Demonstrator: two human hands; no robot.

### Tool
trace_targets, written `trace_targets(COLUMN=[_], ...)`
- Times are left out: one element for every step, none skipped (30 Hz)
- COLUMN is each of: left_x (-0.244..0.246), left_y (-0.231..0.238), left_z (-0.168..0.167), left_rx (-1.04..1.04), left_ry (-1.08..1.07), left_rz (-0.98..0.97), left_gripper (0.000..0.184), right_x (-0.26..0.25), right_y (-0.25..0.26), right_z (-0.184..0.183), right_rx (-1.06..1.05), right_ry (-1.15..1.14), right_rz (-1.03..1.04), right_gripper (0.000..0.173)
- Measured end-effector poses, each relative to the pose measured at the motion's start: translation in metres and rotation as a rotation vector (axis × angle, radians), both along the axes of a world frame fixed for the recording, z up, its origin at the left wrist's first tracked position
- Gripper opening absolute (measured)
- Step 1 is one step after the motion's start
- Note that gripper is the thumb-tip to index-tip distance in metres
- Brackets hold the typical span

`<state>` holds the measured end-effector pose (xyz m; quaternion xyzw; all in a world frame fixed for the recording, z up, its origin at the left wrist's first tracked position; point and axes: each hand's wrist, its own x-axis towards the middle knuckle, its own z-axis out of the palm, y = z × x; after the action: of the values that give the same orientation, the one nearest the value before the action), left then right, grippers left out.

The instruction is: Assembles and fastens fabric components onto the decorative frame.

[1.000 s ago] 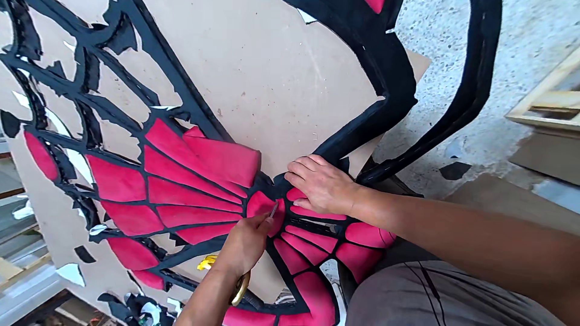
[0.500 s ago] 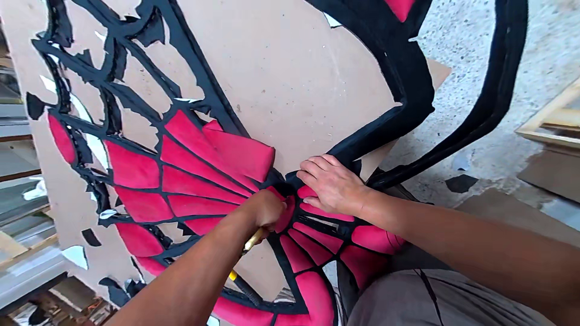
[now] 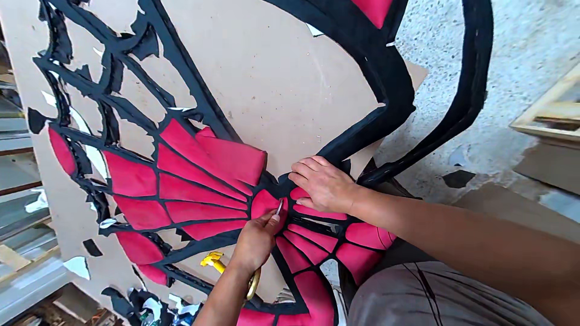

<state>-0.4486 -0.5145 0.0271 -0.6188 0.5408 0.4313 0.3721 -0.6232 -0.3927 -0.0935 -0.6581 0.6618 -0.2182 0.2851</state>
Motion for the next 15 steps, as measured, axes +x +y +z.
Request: trace_targets(left_x=[0.000,0.000,0.000,0.000,-0.002,-0.004,-0.007,-0.010,-0.014,-0.020,-0.026,-0.035,-0.044,-0.053,-0.061], left_y=[0.000,0.001,0.001,0.001,0.001,0.001,0.000,-0.001,-0.004,-0.009,-0.014,-0.021,-0.028,-0.035,-0.040], left_z=[0.000,-0.001,-0.001,-0.002,-0.002,-0.001,0.000,0.001,0.002,0.003,0.004,0.005,0.005,0.005,0.004], left_rx=[-0.006,-0.009,-0.012,-0.013,-0.011,-0.007,0.002,0.015,0.038,0.074,0.117,0.163,0.211,0.253,0.287], left_ry=[0.007,0.012,0.012,0.006,-0.009,-0.028,-0.049,-0.072,-0.102,-0.134,-0.166,-0.208,-0.251,-0.298,-0.344], left_rz=[0.005,0.010,0.012,0.008,0.000,-0.010,-0.021,-0.030,-0.046,-0.067,-0.095,-0.132,-0.175,-0.213,-0.243], left_gripper=[0.036,0.036,0.036,0.037,0.037,0.037,0.037,0.038,0.038,0.039,0.039,0.040,0.040,0.039,0.038], right_x=[0.000,0.000,0.001,0.001,0.001,0.001,0.001,0.001,0.001,0.000,0.000,0.000,0.000,0.000,0.001], right_y=[0.000,0.000,0.000,0.000,-0.001,-0.001,-0.001,-0.002,-0.002,-0.003,-0.003,-0.003,-0.002,-0.003,-0.002], right_z=[0.000,0.000,0.000,-0.001,-0.001,-0.001,-0.001,0.000,0.000,0.001,0.001,0.001,0.001,0.001,0.002], right_rx=[-0.002,-0.005,-0.007,-0.008,-0.009,-0.009,-0.006,-0.001,0.002,0.001,0.001,0.003,0.007,0.009,0.010], right_ry=[0.001,0.001,0.000,-0.002,-0.004,-0.006,-0.007,-0.008,-0.010,-0.010,-0.007,-0.006,-0.008,-0.011,-0.012], right_rz=[-0.001,-0.002,-0.006,-0.010,-0.012,-0.012,-0.011,-0.008,-0.005,-0.003,-0.003,-0.001,0.001,-0.001,-0.001], right_gripper=[0.056,0.056,0.056,0.056,0.056,0.056,0.056,0.056,0.056,0.056,0.056,0.056,0.056,0.056,0.057])
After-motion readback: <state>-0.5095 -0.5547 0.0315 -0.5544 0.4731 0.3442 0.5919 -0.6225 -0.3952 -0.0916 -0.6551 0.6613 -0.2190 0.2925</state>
